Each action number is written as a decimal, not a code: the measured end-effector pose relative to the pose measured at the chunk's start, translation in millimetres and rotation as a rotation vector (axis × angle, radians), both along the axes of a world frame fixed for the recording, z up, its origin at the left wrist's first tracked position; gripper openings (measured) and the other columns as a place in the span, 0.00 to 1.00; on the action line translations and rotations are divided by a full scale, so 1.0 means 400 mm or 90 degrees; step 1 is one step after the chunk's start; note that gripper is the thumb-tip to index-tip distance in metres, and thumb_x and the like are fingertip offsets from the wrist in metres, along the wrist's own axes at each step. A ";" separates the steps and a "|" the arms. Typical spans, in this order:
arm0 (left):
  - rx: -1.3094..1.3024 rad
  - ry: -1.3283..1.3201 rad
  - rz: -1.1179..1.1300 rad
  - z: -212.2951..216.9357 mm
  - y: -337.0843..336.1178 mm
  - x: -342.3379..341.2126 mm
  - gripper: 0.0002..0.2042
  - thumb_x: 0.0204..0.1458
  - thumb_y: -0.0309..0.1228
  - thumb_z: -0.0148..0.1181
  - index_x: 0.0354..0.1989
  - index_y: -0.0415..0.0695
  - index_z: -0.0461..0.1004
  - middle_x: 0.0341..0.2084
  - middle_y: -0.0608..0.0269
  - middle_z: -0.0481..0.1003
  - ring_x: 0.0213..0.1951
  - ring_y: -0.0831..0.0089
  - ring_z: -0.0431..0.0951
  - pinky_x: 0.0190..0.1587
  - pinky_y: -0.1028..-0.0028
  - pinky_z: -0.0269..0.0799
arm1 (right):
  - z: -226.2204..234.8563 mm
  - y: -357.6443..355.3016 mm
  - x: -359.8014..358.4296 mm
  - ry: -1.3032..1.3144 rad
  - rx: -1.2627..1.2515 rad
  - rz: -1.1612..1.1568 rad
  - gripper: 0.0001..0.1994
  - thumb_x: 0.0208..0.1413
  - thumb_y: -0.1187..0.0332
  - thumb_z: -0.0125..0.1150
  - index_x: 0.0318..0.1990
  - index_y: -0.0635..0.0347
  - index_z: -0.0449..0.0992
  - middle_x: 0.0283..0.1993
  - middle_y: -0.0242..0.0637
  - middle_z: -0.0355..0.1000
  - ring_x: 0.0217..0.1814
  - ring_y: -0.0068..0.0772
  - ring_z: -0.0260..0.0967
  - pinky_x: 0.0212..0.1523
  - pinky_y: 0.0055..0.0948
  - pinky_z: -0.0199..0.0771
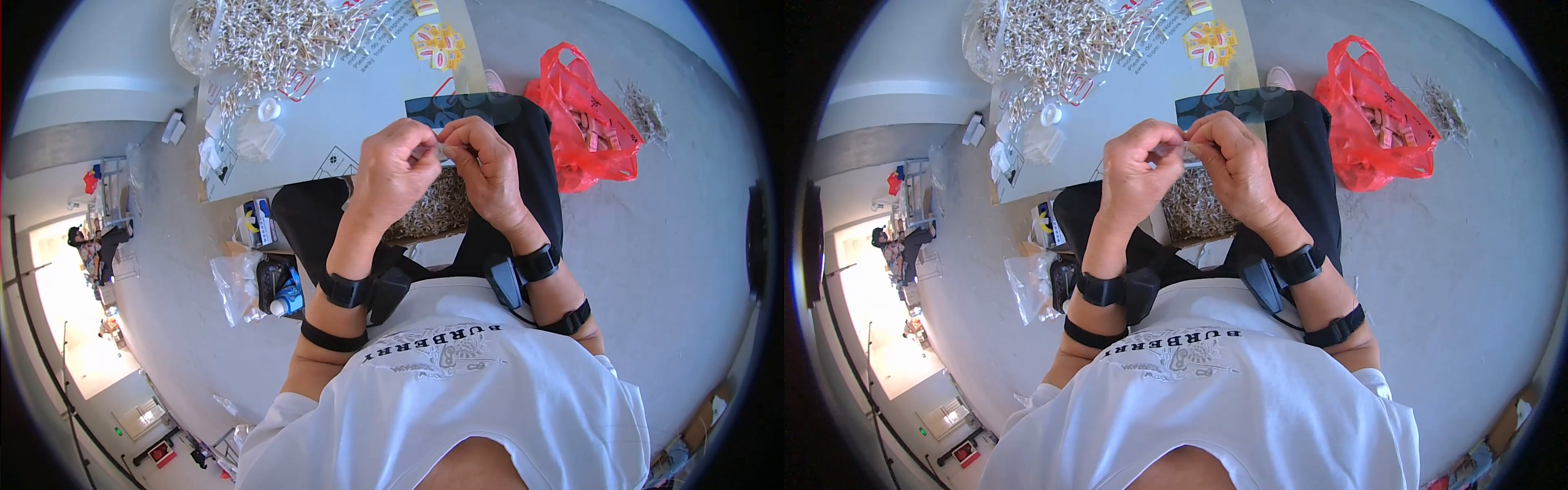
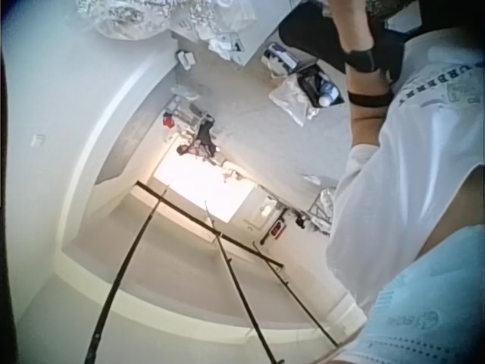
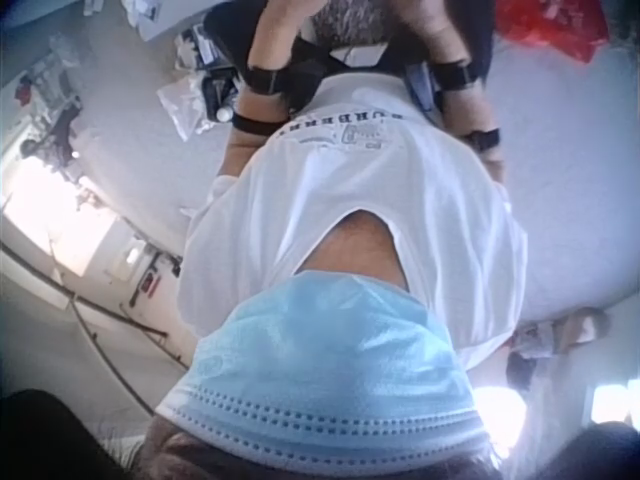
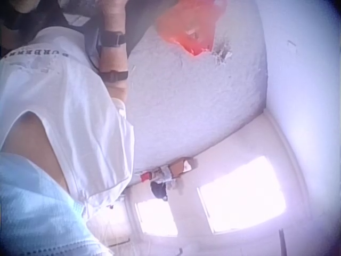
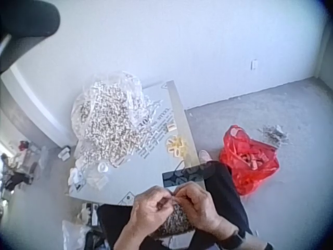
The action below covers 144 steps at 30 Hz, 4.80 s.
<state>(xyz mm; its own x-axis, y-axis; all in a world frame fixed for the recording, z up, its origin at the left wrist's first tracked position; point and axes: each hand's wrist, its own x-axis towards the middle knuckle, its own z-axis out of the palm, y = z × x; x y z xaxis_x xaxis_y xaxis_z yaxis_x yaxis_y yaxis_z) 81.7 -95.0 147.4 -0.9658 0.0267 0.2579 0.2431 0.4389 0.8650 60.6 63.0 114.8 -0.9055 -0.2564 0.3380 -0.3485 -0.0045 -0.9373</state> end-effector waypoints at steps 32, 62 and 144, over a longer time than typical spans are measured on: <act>0.057 -0.036 0.016 -0.236 -0.040 -0.072 0.04 0.48 0.14 0.60 0.29 0.34 0.73 0.31 0.60 0.76 0.28 0.75 0.77 0.30 0.75 0.74 | -0.174 -0.020 -0.073 0.030 0.091 -0.045 0.04 0.51 0.80 0.61 0.32 0.66 0.71 0.35 0.42 0.71 0.36 0.42 0.72 0.36 0.31 0.72; -0.098 0.049 0.383 -0.266 -0.334 -0.037 0.03 0.48 0.21 0.60 0.28 0.40 0.71 0.23 0.55 0.73 0.27 0.60 0.76 0.31 0.66 0.70 | -0.202 0.353 -0.228 0.046 0.356 -0.311 0.04 0.59 0.74 0.60 0.40 0.63 0.78 0.33 0.33 0.74 0.28 0.23 0.64 0.30 0.24 0.67; 0.191 -0.185 0.281 -0.217 -0.032 -0.006 0.06 0.52 0.24 0.64 0.26 0.37 0.76 0.18 0.70 0.74 0.22 0.86 0.70 0.24 0.83 0.65 | -0.174 -0.096 -0.053 -0.255 -0.076 -0.084 0.05 0.52 0.73 0.66 0.30 0.64 0.76 0.25 0.26 0.70 0.27 0.16 0.64 0.30 0.20 0.64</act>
<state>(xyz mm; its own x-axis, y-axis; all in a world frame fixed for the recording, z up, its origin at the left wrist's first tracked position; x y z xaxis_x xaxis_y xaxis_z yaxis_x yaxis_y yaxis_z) 79.3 -108.0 60.6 -0.9012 -0.4252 -0.0839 -0.1708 0.1707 0.9704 39.5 24.4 45.0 -0.9937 -0.1093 -0.0261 0.0372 -0.1011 -0.9942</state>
